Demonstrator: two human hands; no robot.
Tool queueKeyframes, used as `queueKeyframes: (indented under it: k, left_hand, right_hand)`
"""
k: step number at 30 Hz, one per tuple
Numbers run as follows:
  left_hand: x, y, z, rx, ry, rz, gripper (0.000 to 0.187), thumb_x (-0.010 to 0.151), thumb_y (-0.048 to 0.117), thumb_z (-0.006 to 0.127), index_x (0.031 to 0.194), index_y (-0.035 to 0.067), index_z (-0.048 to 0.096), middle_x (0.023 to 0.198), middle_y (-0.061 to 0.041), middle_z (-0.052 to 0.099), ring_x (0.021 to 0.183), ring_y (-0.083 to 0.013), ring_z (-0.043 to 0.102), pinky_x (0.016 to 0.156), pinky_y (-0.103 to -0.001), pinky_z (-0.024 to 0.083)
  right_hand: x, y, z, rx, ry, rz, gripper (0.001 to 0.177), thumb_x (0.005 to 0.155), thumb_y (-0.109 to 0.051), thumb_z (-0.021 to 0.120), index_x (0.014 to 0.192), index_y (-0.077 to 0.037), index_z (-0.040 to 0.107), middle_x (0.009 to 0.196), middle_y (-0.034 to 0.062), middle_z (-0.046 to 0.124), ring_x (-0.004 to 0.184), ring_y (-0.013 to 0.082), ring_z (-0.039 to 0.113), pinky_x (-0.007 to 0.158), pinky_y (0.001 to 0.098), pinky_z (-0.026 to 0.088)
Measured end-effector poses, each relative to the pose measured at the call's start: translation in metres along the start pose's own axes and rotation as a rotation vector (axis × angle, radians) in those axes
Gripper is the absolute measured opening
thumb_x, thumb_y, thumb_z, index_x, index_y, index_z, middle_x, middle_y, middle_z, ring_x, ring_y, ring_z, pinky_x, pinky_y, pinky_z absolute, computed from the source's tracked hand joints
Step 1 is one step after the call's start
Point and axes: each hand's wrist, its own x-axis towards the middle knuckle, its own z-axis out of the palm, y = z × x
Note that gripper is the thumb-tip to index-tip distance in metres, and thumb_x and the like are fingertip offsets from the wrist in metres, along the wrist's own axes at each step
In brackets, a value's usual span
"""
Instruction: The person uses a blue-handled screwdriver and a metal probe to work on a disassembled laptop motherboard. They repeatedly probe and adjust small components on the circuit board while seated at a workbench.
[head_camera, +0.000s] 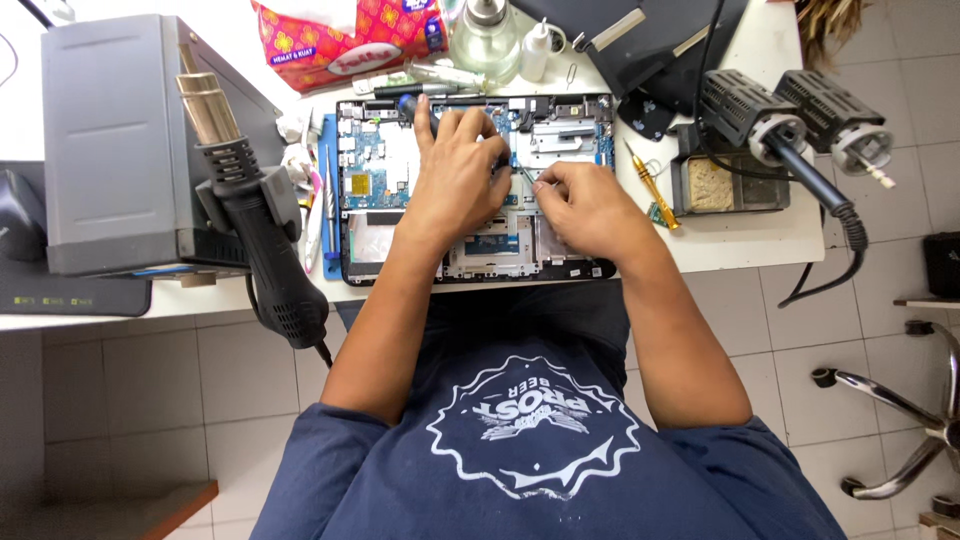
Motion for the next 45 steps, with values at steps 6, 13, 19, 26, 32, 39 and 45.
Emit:
queueKeyframes:
  k: [6, 13, 19, 26, 32, 39, 45]
  left_hand:
    - [0.006, -0.011, 0.019, 0.002, 0.053, 0.005, 0.016, 0.094, 0.028, 0.081, 0.102, 0.014, 0.084, 0.113, -0.006, 0.062, 0.125, -0.0362, 0.060, 0.131, -0.081, 0.007]
    - [0.006, -0.019, 0.036, -0.019, 0.092, 0.000, 0.012, 0.091, 0.028, 0.089, 0.095, 0.018, 0.082, 0.112, -0.003, 0.063, 0.130, -0.0335, 0.063, 0.129, -0.082, 0.006]
    - [0.002, -0.012, 0.026, -0.042, 0.073, -0.015, 0.010, 0.100, 0.029, 0.085, 0.097, 0.020, 0.083, 0.111, -0.002, 0.064, 0.130, -0.0318, 0.064, 0.129, -0.082, 0.007]
    - [0.005, -0.006, -0.001, -0.073, 0.012, 0.006, 0.022, 0.110, 0.033, 0.071, 0.109, 0.014, 0.081, 0.114, -0.004, 0.060, 0.116, -0.0314, 0.061, 0.133, -0.076, 0.008]
    - [0.005, -0.006, 0.003, -0.085, 0.052, 0.014, 0.019, 0.109, 0.032, 0.072, 0.109, 0.016, 0.081, 0.115, -0.005, 0.060, 0.118, -0.0320, 0.061, 0.132, -0.076, 0.009]
    - [0.004, -0.008, 0.005, -0.095, 0.019, 0.009, 0.019, 0.108, 0.033, 0.073, 0.109, 0.016, 0.081, 0.116, -0.005, 0.060, 0.121, -0.0332, 0.060, 0.133, -0.075, 0.005]
    - [0.000, -0.007, 0.000, -0.053, 0.030, 0.051, 0.017, 0.102, 0.023, 0.070, 0.112, 0.018, 0.083, 0.117, -0.007, 0.061, 0.120, -0.0370, 0.060, 0.131, -0.079, 0.010]
  right_hand:
    - [0.002, 0.022, 0.007, 0.258, -0.024, -0.042, 0.026, 0.112, -0.017, 0.058, 0.108, 0.002, 0.074, 0.065, 0.0114, 0.071, 0.049, 0.0184, 0.068, 0.043, 0.0329, 0.054]
    - [0.014, 0.041, 0.017, 0.367, 0.009, -0.147, 0.031, 0.110, -0.015, 0.058, 0.113, 0.009, 0.078, 0.060, 0.0109, 0.070, 0.041, 0.0163, 0.067, 0.036, 0.0291, 0.051]
    - [0.007, 0.038, 0.021, 0.449, 0.006, -0.156, 0.029, 0.111, -0.012, 0.058, 0.109, 0.009, 0.078, 0.059, 0.0125, 0.069, 0.041, 0.0155, 0.065, 0.038, 0.0266, 0.051]
    - [-0.011, 0.012, 0.006, 0.443, -0.089, -0.054, 0.037, 0.117, -0.017, 0.055, 0.082, -0.008, 0.057, 0.070, 0.0076, 0.065, 0.050, 0.0158, 0.059, 0.049, 0.0309, 0.051]
    - [-0.004, 0.016, 0.010, 0.431, -0.008, 0.007, 0.028, 0.116, -0.022, 0.060, 0.091, -0.009, 0.066, 0.072, 0.0062, 0.069, 0.051, 0.0131, 0.058, 0.047, 0.0308, 0.049]
    - [0.000, 0.015, 0.016, 0.390, 0.045, 0.007, 0.022, 0.115, -0.019, 0.061, 0.098, -0.009, 0.070, 0.069, 0.0052, 0.067, 0.050, 0.0143, 0.060, 0.045, 0.0321, 0.047]
    - [0.011, 0.035, 0.023, 0.106, 0.187, -0.083, 0.021, 0.105, -0.023, 0.065, 0.098, -0.012, 0.081, 0.069, -0.0018, 0.069, 0.063, 0.0130, 0.060, 0.064, 0.0358, 0.048]
